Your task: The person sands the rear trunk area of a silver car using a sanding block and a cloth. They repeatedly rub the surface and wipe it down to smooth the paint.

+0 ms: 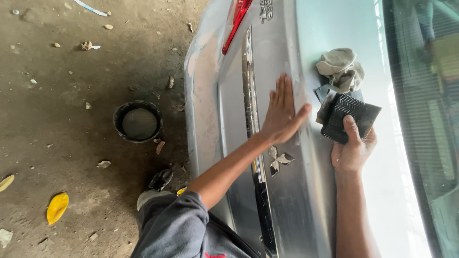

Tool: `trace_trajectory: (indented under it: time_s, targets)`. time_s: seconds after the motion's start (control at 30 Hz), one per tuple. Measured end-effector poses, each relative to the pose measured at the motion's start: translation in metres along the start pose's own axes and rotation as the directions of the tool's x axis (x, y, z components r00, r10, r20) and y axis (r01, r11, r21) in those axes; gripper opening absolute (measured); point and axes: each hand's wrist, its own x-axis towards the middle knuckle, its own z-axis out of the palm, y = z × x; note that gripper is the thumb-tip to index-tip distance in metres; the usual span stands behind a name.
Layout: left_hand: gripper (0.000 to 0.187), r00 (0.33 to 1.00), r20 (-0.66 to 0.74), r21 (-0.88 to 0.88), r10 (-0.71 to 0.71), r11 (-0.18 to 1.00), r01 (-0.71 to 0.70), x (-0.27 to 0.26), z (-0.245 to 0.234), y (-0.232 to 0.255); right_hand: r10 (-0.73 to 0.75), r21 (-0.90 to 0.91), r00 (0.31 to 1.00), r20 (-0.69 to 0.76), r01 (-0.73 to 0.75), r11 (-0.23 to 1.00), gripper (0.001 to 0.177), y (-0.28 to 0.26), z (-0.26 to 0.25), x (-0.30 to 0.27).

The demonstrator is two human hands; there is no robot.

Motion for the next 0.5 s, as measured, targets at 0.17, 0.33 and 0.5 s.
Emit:
trace_trajectory:
  time_s: [0.17, 0.33, 0.5]
  targets:
    - [0.122, 0.997, 0.079, 0.003, 0.011, 1.000, -0.011, -0.054, 0.003, 0.019, 0.000, -0.014, 1.000, 0.012, 0.001, 1.000, 0.027, 0.000, -0.001, -0.002]
    - [0.123, 0.991, 0.132, 0.022, 0.009, 1.000, -0.012, -0.094, 0.011, 0.026, -0.014, -0.006, 1.000, 0.028, 0.014, 1.000, 0.026, 0.004, -0.010, -0.002]
    - [0.121, 0.968, 0.246, 0.001, 0.041, 0.999, -0.043, -0.122, 0.011, 0.033, -0.017, 0.001, 1.000, 0.013, 0.017, 1.000, 0.023, 0.005, -0.014, -0.005]
